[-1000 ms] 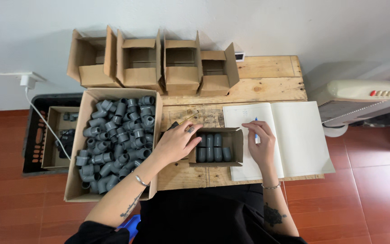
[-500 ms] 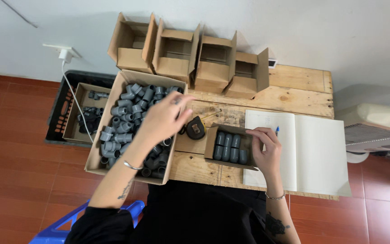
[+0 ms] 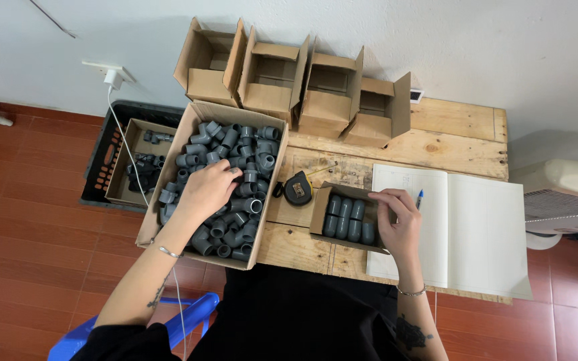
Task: The person repeatedly picks up gray plastic pipe fittings from a large box, measures them with a tape measure, and records the measurements in a notebook. The person places the measured fittings into a smaller box and continues the process for several items.
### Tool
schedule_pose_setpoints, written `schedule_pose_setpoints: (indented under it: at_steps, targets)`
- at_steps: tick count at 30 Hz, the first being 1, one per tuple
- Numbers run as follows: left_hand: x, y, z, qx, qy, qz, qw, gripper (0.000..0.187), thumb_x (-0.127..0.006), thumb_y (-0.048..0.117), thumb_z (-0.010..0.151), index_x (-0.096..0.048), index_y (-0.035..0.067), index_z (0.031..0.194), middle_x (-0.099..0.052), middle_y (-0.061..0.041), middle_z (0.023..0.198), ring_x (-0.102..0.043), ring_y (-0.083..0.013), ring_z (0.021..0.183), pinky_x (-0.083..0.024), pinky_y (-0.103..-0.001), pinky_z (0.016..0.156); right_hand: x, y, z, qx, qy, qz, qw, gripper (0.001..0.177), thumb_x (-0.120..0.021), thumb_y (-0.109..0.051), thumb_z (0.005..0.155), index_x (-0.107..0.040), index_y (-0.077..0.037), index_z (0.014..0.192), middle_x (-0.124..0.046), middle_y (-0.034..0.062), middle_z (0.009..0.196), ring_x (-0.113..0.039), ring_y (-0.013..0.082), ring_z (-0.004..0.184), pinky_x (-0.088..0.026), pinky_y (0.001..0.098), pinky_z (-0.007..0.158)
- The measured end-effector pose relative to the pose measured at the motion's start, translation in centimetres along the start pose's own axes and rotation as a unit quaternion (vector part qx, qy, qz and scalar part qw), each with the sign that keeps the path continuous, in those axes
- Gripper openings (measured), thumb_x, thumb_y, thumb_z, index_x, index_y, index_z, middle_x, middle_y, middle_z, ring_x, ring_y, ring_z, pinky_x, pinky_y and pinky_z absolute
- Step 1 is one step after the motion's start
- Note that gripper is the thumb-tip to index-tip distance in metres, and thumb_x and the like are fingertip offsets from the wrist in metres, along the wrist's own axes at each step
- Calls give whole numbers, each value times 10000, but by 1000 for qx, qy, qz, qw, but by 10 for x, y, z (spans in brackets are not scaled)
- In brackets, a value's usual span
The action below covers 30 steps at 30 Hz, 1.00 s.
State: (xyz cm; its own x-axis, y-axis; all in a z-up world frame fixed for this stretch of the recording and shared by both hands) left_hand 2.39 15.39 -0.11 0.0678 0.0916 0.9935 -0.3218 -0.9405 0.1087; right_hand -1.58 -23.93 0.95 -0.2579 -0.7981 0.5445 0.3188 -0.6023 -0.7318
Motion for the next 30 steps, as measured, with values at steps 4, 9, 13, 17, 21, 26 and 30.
schedule_pose_setpoints:
  at_steps: [4, 9, 13, 17, 21, 26, 30]
  targets:
    - [-11, -3, 2, -32, 60, 17, 998, 111, -662, 252, 902, -705, 193, 985, -623, -13, 896, -688, -257, 819, -572, -344, 653, 3, -3, 0, -2, 5, 5, 1000, 298, -617, 81, 946, -799, -151, 988, -696, 51, 919, -674, 241, 849, -526, 351, 825]
    - [26, -4, -5, 2, 103, -8, 995, 139, -622, 387, 932, -603, 256, 888, -554, 27, 870, -664, -228, 863, -565, -336, 694, 9, -3, 1, -15, 8, 12, 1000, 312, -608, 108, 937, -797, -134, 993, -696, 75, 926, -666, 260, 845, -529, 374, 828]
    - [62, 4, -9, 39, 185, -63, 980, 106, -662, 332, 955, -637, 235, 919, -593, 46, 1001, -685, -217, 859, -589, -326, 716, 11, -15, 8, -4, 12, 21, 1000, 305, -606, 96, 949, -793, -139, 1004, -690, 71, 927, -658, 243, 841, -526, 366, 823]
    - [49, 17, 5, 1, 255, -248, 935, 87, -742, 170, 919, -676, 115, 905, -623, -31, 999, -708, -256, 826, -623, -296, 672, -1, -32, 16, 13, 4, 65, 998, 286, -631, 72, 928, -802, -145, 1002, -704, 76, 917, -672, 253, 836, -530, 376, 807]
    - [56, 76, 16, -57, 294, -344, 890, 99, -777, 157, 878, -699, 100, 855, -618, -55, 997, -706, -246, 780, -627, -301, 642, -24, -61, 21, 23, -54, 138, 989, 253, -650, 42, 919, -789, -102, 1074, -747, 114, 1022, -721, 280, 924, -564, 401, 849]
    - [53, 137, 23, -139, 262, -431, 852, 79, -808, 103, 797, -732, 105, 813, -651, -66, 954, -707, -282, 817, -612, -358, 715, -47, -82, 20, 24, -135, 185, 973, 503, -773, -32, 860, -643, -28, 1346, -664, 217, 1234, -729, 354, 962, -607, 443, 848]
    - [69, 153, 27, -152, 259, -414, 859, 109, -811, 117, 798, -730, 126, 870, -648, -33, 1004, -721, -258, 848, -612, -337, 736, -50, -64, 19, -21, -109, 210, 971, 488, -782, -5, 846, -652, -14, 1316, -665, 189, 1206, -739, 300, 926, -613, 409, 849]
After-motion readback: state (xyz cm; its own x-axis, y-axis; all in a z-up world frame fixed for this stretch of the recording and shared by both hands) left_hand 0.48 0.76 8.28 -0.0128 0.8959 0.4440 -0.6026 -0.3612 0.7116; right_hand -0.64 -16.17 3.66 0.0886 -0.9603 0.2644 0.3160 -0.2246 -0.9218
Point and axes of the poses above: each hand's wrist, its own z-axis towards the middle knuckle, its own x-axis out of the back of the hand, y = z × x, the point moved 4 cm from there along z, towards the middle knuckle
